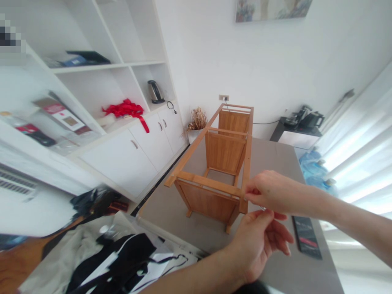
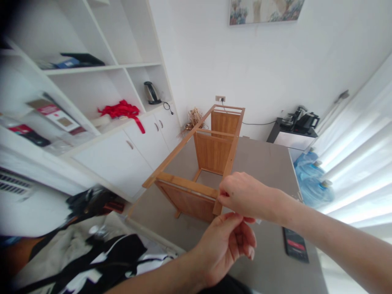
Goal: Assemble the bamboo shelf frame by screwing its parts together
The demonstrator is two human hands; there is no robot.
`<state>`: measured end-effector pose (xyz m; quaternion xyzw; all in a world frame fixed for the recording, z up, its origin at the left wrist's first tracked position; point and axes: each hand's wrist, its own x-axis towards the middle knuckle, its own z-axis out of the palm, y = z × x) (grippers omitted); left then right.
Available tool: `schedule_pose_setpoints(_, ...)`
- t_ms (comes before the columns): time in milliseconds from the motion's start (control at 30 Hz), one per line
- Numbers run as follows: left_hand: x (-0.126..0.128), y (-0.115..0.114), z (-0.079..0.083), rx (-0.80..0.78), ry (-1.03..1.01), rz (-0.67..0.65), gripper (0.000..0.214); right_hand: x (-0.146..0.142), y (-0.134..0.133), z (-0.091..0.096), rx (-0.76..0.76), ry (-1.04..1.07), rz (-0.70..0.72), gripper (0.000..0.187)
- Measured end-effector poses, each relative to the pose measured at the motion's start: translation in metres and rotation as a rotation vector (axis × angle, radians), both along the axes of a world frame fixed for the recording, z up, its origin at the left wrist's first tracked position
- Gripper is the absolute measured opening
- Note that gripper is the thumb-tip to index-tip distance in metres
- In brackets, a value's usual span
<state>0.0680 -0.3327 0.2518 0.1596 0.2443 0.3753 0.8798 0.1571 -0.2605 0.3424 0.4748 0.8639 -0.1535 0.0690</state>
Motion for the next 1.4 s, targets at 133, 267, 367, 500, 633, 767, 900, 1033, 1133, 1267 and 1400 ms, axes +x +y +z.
schedule_pose_setpoints(133, 0.000, 0.002, 0.002, 0.026, 0.019, -0.013, 0.026, -0.001, 0.001, -0.003, 0.066, -0.042, -0.022, 0.030)
schedule_pose_setpoints(267, 0.000, 0.005, 0.001, 0.034, 0.032, -0.003, 0.027, -0.001, 0.002, -0.006, 0.072, -0.060, -0.015, 0.029)
schedule_pose_setpoints(367, 0.000, 0.005, 0.000, 0.039, 0.037, -0.014, 0.028, -0.001, 0.002, -0.008, 0.097, -0.063, -0.031, 0.028)
schedule_pose_setpoints(500, -0.001, 0.005, -0.001, 0.034, 0.034, -0.012, 0.028, 0.000, 0.001, -0.009, 0.111, -0.057, -0.043, 0.027)
schedule_pose_setpoints(633, -0.002, 0.004, 0.000, 0.027, 0.015, -0.002, 0.028, -0.001, 0.001, -0.008, 0.100, -0.076, -0.061, 0.026)
schedule_pose_setpoints(767, -0.002, 0.003, 0.000, 0.020, -0.018, -0.001, 0.027, -0.004, 0.000, -0.006, 0.116, -0.102, -0.074, 0.025)
schedule_pose_setpoints(900, -0.002, 0.004, 0.000, 0.016, -0.036, -0.006, 0.027, -0.005, -0.002, -0.004, 0.124, -0.105, -0.076, 0.024)
schedule_pose_setpoints(1033, -0.002, 0.006, 0.001, 0.022, -0.051, -0.015, 0.028, -0.006, -0.002, -0.005, 0.145, -0.093, -0.058, 0.025)
schedule_pose_setpoints(1133, -0.002, 0.007, 0.002, 0.026, -0.052, -0.013, 0.029, -0.005, -0.001, -0.007, 0.168, -0.090, -0.050, 0.026)
schedule_pose_setpoints(1267, -0.002, 0.006, -0.002, 0.033, -0.039, -0.017, 0.027, -0.004, 0.000, -0.010, 0.162, -0.090, -0.062, 0.025)
schedule_pose_setpoints(1400, -0.003, 0.003, -0.006, 0.028, -0.013, -0.026, 0.029, 0.000, 0.001, -0.016, 0.161, -0.072, -0.038, 0.027)
